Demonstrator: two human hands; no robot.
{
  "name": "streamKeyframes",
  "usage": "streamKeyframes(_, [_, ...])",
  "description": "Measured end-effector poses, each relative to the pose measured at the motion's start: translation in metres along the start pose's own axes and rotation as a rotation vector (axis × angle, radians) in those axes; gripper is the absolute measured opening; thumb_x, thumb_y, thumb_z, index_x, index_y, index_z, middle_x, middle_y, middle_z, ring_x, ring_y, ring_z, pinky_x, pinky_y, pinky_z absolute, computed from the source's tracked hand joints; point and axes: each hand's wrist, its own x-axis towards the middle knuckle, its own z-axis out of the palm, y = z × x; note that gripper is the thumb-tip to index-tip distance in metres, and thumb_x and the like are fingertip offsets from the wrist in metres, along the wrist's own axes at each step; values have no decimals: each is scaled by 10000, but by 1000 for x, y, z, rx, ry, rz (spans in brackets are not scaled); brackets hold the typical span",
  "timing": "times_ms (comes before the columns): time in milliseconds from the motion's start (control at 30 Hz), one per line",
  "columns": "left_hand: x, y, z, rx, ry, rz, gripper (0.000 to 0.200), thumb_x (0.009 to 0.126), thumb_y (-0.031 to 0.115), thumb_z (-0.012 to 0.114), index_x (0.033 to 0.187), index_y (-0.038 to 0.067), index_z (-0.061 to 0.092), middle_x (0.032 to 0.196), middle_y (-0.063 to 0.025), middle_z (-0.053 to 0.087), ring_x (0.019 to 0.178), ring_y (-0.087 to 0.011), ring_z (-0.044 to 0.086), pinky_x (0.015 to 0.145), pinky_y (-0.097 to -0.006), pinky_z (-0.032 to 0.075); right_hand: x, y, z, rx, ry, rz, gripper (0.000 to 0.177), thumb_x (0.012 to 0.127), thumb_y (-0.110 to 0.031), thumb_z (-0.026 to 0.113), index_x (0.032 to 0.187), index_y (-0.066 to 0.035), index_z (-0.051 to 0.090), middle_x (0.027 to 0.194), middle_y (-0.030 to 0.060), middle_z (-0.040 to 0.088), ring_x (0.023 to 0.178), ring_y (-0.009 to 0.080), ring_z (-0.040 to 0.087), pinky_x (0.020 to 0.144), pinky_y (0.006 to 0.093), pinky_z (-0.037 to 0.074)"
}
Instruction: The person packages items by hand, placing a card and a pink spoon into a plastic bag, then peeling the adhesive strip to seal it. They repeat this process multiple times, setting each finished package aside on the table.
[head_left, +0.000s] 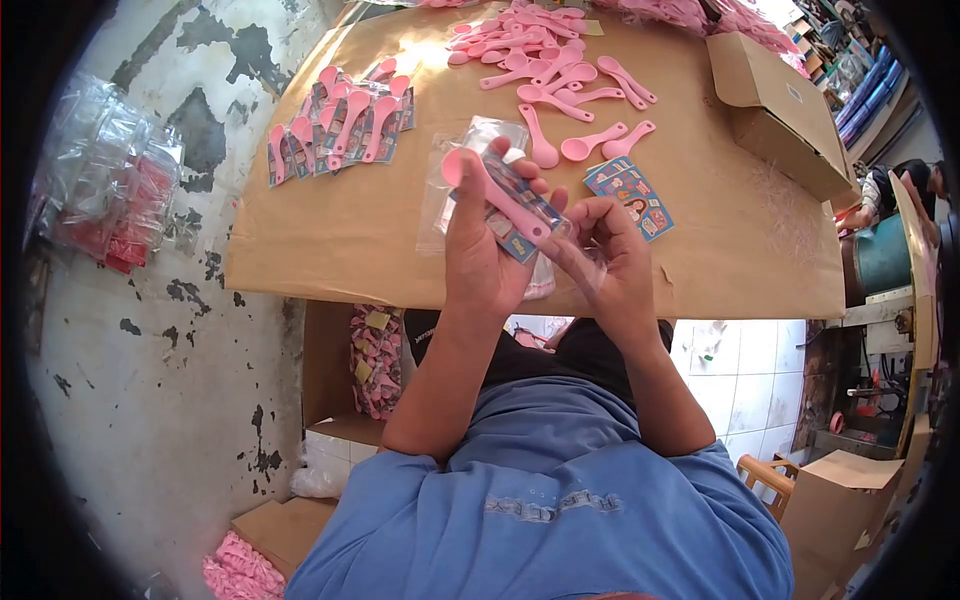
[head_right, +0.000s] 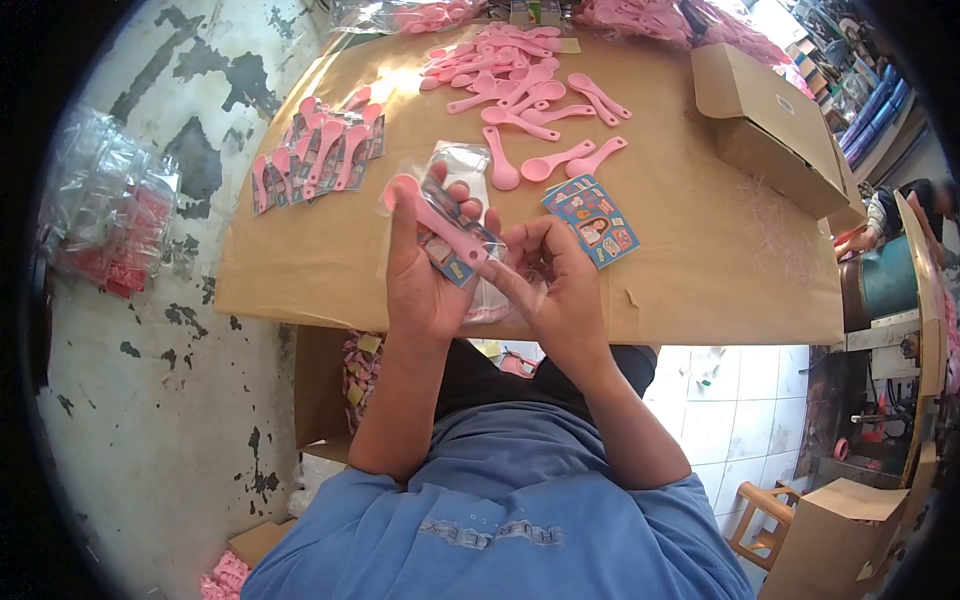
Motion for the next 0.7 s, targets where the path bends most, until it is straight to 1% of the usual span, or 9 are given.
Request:
streamKeyframes(33, [0, -1, -1, -9, -19, -15, 476, 1056, 423, 601, 1366, 69, 529, 1072, -81, 660, 979, -195, 678, 997, -442, 568, 0, 2, 1, -30, 16, -16, 299, 909, -84, 815, 1107, -22, 599, 1003, -1, 617, 849, 54, 563, 779, 225, 486])
streamKeyframes(133, [0, -2, -7, -26, -69, -58, 426, 1077, 353, 582, 1385, 65, 525, 1127, -100, 667, 1034, -209, 683, 1016, -453, 561, -1, 1, 5, -93, 81, -129, 403, 885, -75, 826, 1216, -41, 598, 1048, 25, 610, 886, 96, 567, 769, 250, 488])
streamKeyframes(233, [-1, 3, -11, -6, -73, -97, 389, 1091, 286, 559, 1406, 60, 518, 1214, -128, 667, 1103, -231, 681, 1066, -469, 536, -2, -15, 10, -324, 184, -367, 383, 873, -94, 825, 1215, -57, 658, 1184, 81, 632, 995, 175, 591, 809, 311, 501])
streamKeyframes(300, [0, 9, -10, 29, -52, -101, 373, 1096, 252, 543, 1415, 60, 517, 1283, -147, 661, 1162, -250, 673, 1107, -480, 511, -2, -15, -5, -536, 35, -586, 323, 880, -102, 809, 1183, -59, 705, 1260, 128, 639, 1075, 229, 592, 845, 355, 503])
streamKeyframes(367, [1, 19, -9, 32, -3, -122, 381, 1096, 243, 537, 1426, 57, 503, 1374, -167, 619, 1254, -271, 628, 1141, -493, 483, -4, -13, -24, -555, -69, -669, 262, 887, -100, 789, 1142, -61, 743, 1325, 156, 639, 1137, 265, 591, 876, 386, 502])
streamKeyframes(433, [2, 30, -8, 30, 14, -144, 388, 1099, 238, 525, 1438, 54, 488, 1450, -182, 573, 1334, -288, 577, 1163, -505, 462, -10, -8, -38, -387, -115, -616, 199, 896, -88, 767, 1093, -65, 771, 1379, 164, 632, 1180, 284, 589, 903, 406, 496])
streamKeyframes(467, [2, 35, -7, 25, 8, -157, 391, 1101, 238, 517, 1444, 53, 479, 1481, -187, 548, 1368, -294, 548, 1168, -509, 456, -12, -6, -40, -358, -54, -571, 259, 898, -64, 737, 1156, -80, 764, 1365, 145, 649, 1213, 300, 575, 925, 400, 483])
streamKeyframes(600, [-5, 39, 0, 24, -27, -260, 421, 1107, 263, 499, 1463, 45, 449, 1540, -198, 489, 1436, -308, 480, 1177, -513, 445, 4, -26, -26, -733, -36, -576, 288, 893, -83, 717, 1171, -135, 772, 1439, 145, 607, 1316, 348, 531, 1058, 444, 446])
streamKeyframes(700, [-8, 32, 5, 12, -6, -335, 396, 1099, 270, 536, 1427, 56, 482, 1459, -182, 566, 1342, -288, 570, 1119, -443, 488, 18, -32, -9, -855, -128, -692, 296, 881, -91, 710, 1153, -179, 786, 1475, 152, 578, 1373, 373, 499, 1142, 480, 401])
